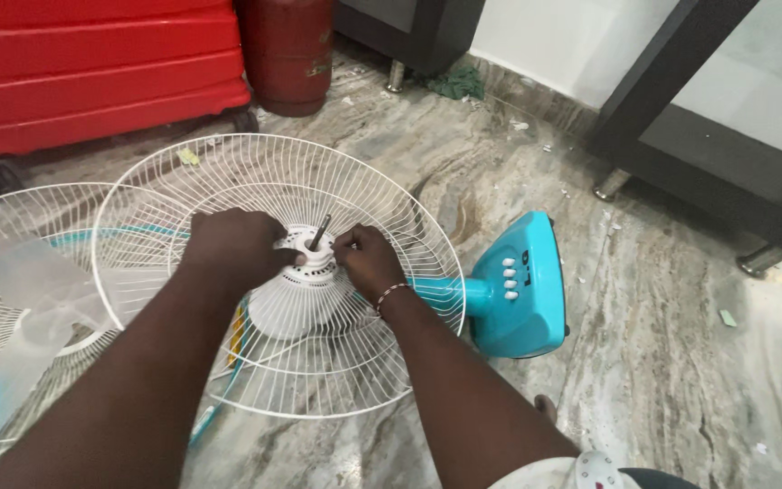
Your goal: The person assembles a pedestal fan by attaching the motor housing to the stand, mounting the fan blades, and securing the front grille. The person uses a screwdriver to tighten the central nut and completes the assembly.
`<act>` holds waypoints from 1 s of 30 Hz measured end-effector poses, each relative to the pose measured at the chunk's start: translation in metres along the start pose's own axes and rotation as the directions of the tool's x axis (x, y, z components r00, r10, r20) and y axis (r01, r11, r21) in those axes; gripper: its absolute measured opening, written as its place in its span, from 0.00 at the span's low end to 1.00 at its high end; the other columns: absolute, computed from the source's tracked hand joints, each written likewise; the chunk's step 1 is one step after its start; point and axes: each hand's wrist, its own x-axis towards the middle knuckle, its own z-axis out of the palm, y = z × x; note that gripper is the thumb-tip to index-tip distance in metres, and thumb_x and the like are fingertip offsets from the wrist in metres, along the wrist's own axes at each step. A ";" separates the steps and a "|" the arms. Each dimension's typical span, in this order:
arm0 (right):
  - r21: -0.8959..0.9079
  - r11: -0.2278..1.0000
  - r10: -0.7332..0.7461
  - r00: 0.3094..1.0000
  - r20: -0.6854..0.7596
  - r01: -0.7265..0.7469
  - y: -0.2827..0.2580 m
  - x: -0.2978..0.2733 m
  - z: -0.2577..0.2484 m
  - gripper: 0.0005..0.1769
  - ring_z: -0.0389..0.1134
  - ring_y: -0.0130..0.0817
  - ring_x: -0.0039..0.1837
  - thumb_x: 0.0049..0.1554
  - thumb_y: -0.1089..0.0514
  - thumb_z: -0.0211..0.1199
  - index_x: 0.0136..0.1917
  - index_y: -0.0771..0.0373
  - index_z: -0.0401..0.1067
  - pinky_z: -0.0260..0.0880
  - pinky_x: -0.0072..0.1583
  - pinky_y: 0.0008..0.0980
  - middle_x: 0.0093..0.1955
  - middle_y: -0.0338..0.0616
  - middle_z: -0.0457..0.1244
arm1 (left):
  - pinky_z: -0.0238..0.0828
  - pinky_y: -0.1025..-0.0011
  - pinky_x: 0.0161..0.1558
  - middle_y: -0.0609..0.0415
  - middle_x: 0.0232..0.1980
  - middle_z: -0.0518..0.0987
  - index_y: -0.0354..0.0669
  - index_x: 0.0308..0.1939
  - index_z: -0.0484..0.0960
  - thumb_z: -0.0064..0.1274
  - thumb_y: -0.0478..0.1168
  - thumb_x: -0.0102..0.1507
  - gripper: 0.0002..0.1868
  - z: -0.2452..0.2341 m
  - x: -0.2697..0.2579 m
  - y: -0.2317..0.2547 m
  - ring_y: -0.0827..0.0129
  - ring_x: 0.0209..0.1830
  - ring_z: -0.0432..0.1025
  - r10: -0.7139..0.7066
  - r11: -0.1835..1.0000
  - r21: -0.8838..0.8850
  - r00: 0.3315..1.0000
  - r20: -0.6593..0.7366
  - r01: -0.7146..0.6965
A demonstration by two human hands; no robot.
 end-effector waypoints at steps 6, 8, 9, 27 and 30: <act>0.099 0.994 0.040 0.999 -0.002 -0.040 0.003 0.000 0.001 0.07 0.71 0.37 0.50 0.49 0.58 0.68 0.36 0.64 0.76 0.70 0.56 0.36 0.48 0.46 0.67 | 0.61 0.49 0.65 0.58 0.49 0.86 0.64 0.52 0.87 0.57 0.68 0.59 0.24 0.009 0.005 -0.005 0.62 0.56 0.77 -0.018 0.998 -0.052 1.000 -0.022 0.016; 0.140 0.989 0.048 0.999 0.011 -0.049 0.001 0.001 0.000 0.06 0.71 0.37 0.51 0.48 0.59 0.68 0.36 0.65 0.76 0.70 0.57 0.36 0.49 0.46 0.67 | 0.61 0.49 0.64 0.58 0.48 0.86 0.65 0.50 0.88 0.56 0.67 0.59 0.23 0.011 0.008 -0.005 0.62 0.56 0.78 -0.022 0.998 -0.058 0.999 -0.035 0.020; 0.158 0.986 0.058 0.998 0.018 -0.060 -0.001 0.000 -0.001 0.06 0.71 0.37 0.51 0.47 0.60 0.68 0.36 0.65 0.76 0.71 0.57 0.36 0.49 0.45 0.67 | 0.62 0.50 0.63 0.58 0.47 0.86 0.64 0.49 0.89 0.57 0.66 0.60 0.22 0.011 0.009 -0.005 0.62 0.55 0.78 -0.022 0.998 -0.062 0.999 -0.043 0.020; -0.135 0.989 -0.004 0.931 0.364 0.058 -0.027 0.005 -0.024 0.36 0.58 0.44 0.76 0.47 0.39 0.73 0.67 0.47 0.72 0.61 0.72 0.42 0.72 0.45 0.56 | 0.65 0.51 0.60 0.57 0.43 0.86 0.63 0.46 0.89 0.54 0.55 0.65 0.12 0.017 0.011 -0.006 0.62 0.50 0.79 -0.017 0.998 -0.070 0.988 -0.156 0.006; -0.189 0.980 0.011 0.934 0.358 0.061 -0.031 0.003 -0.024 0.37 0.60 0.45 0.74 0.44 0.35 0.73 0.64 0.47 0.75 0.63 0.71 0.43 0.69 0.47 0.57 | 0.65 0.51 0.60 0.58 0.42 0.87 0.64 0.48 0.88 0.52 0.53 0.67 0.11 0.016 0.010 -0.005 0.63 0.48 0.80 -0.028 0.999 -0.030 0.993 -0.111 0.024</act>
